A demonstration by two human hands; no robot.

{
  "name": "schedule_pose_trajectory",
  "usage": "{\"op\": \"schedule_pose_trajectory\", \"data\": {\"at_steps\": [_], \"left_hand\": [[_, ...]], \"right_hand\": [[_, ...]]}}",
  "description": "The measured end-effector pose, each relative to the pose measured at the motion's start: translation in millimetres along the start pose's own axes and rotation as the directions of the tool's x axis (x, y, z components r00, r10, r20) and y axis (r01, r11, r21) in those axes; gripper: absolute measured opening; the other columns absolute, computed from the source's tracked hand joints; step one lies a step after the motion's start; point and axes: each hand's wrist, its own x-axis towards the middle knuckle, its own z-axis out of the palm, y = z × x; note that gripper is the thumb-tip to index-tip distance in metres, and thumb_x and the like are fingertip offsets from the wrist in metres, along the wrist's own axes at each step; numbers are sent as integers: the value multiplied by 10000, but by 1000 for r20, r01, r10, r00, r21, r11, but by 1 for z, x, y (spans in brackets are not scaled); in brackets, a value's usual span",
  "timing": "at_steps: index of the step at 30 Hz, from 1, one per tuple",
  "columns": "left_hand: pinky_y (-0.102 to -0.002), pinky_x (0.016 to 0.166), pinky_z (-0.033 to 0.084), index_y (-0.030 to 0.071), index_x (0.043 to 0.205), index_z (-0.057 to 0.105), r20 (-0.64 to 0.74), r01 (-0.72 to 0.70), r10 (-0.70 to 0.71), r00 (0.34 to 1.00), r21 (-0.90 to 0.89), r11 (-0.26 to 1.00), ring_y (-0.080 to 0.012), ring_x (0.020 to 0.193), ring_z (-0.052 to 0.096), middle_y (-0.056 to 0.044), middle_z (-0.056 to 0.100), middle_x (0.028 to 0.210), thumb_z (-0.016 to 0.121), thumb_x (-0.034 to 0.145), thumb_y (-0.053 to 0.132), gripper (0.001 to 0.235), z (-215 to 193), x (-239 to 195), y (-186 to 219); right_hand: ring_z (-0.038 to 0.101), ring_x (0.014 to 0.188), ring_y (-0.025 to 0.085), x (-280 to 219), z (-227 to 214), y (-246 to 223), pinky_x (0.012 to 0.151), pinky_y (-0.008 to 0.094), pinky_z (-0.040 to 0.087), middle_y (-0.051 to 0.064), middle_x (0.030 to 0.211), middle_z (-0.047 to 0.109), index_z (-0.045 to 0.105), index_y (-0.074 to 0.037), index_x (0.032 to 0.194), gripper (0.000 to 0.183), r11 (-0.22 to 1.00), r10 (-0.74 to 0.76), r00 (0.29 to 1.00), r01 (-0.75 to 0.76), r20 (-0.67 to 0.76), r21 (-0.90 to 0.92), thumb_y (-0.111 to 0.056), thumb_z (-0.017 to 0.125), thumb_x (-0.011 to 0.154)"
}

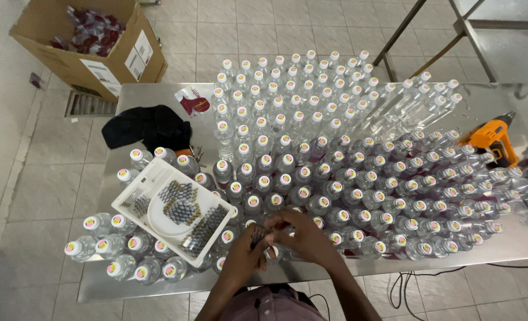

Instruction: The person repeatedly picks up small metal caps from a white tray and screws them onto the tops of numerous clear plastic bottles arranged on a stainless steel table. The person works systematically across the rows of bottles, securing each cap by hand.

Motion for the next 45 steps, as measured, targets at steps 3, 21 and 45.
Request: {"op": "schedule_pose_trajectory", "data": {"at_steps": [3,21,45], "left_hand": [[-291,548,526,149,1228,654,85,12,-31,996,219,976,-111,494,656,9,845,807,635,1057,414,316,-5,-8,-13],[-280,638,532,211,1201,721,263,21,-120,957,350,936,-83,595,688,55,829,845,562,1071,442,308,-28,-44,-25],[-267,416,434,276,1787,237,59,170,-161,985,-242,955,-137,477,609,-112,796,806,580,1089,251,778,35,-52,-64]], "right_hand": [[766,907,134,-15,14,17,827,288,588,10,957,807,865,-126,1014,301,975,99,995,-93,-22,200,-252,965,759],[862,959,214,-64,68,31,872,340,679,104,983,920,914,-45,995,235,825,455,867,-324,-205,462,-73,971,768],[740,1253,281,-67,79,75,944,415,580,73,1417,747,662,-130,1437,423,987,-73,976,40,-206,-156,-358,575,1092]]}}
